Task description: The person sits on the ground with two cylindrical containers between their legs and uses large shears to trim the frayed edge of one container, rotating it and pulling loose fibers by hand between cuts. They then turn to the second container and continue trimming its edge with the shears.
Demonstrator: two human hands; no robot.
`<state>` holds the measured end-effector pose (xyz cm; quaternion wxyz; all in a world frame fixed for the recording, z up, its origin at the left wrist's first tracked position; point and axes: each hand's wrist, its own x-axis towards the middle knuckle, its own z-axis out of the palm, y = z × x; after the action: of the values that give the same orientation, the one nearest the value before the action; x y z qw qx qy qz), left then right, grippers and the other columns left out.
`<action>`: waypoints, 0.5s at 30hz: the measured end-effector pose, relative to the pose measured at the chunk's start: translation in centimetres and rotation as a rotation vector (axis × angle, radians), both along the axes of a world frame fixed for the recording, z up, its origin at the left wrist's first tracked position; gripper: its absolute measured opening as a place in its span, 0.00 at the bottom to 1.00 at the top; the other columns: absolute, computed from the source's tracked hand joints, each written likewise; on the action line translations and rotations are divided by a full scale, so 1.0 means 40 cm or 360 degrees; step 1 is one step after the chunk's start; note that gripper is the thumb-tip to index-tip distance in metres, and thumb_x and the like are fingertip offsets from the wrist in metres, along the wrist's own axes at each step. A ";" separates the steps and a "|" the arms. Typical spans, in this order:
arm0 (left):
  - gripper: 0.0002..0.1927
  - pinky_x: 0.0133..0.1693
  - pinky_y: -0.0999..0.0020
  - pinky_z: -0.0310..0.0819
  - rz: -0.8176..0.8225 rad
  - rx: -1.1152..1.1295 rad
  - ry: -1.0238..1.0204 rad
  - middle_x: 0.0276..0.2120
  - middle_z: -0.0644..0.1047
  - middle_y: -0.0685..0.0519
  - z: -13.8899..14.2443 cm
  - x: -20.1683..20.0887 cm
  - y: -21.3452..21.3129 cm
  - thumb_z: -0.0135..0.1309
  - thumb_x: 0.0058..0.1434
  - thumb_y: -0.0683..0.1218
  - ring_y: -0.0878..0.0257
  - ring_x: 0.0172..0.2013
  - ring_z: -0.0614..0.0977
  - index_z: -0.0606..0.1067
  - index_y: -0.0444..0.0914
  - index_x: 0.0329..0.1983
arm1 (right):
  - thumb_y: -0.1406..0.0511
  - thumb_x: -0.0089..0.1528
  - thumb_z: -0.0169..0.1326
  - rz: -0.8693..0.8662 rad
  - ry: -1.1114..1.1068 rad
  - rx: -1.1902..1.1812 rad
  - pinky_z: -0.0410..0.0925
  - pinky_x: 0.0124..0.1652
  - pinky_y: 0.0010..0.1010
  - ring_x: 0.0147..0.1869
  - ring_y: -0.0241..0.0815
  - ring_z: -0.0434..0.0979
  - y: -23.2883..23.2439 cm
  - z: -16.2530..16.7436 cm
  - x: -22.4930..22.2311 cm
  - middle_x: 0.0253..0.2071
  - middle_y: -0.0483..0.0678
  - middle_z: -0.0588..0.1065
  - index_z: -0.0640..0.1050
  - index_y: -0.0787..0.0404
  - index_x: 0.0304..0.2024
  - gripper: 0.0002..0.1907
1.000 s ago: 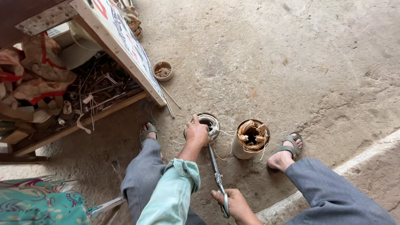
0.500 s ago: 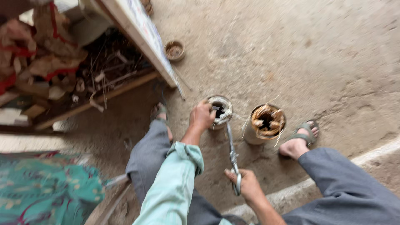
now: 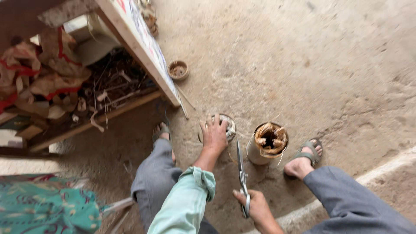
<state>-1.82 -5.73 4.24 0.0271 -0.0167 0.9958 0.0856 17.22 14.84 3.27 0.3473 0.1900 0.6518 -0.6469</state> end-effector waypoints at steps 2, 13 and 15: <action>0.30 0.62 0.28 0.55 -0.0108 -0.0056 -0.0029 0.64 0.67 0.45 0.014 -0.016 0.000 0.61 0.50 0.46 0.40 0.67 0.64 0.69 0.46 0.58 | 0.54 0.57 0.66 0.0027 -0.0115 0.0019 0.59 0.19 0.32 0.17 0.34 0.64 0.005 -0.029 0.002 0.16 0.42 0.68 0.76 0.63 0.21 0.21; 0.38 0.55 0.50 0.72 -0.0334 0.0169 -0.0234 0.64 0.69 0.58 -0.012 -0.063 -0.069 0.67 0.49 0.46 0.48 0.61 0.72 0.67 0.51 0.64 | 0.53 0.57 0.68 0.0129 -0.0103 0.0042 0.58 0.21 0.29 0.18 0.33 0.65 0.007 -0.145 -0.004 0.16 0.42 0.68 0.80 0.64 0.22 0.22; 0.35 0.55 0.50 0.73 -0.0309 0.0203 -0.0204 0.63 0.71 0.59 -0.027 -0.063 -0.080 0.68 0.50 0.52 0.50 0.61 0.73 0.69 0.48 0.61 | 0.53 0.57 0.68 0.0115 -0.0154 0.0038 0.57 0.21 0.29 0.18 0.34 0.65 0.000 -0.127 -0.010 0.15 0.42 0.68 0.79 0.64 0.22 0.22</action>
<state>-4.33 -8.92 3.15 0.0999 0.0759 0.9815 0.1445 16.81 14.83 -1.81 0.3993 0.2016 0.6483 -0.6161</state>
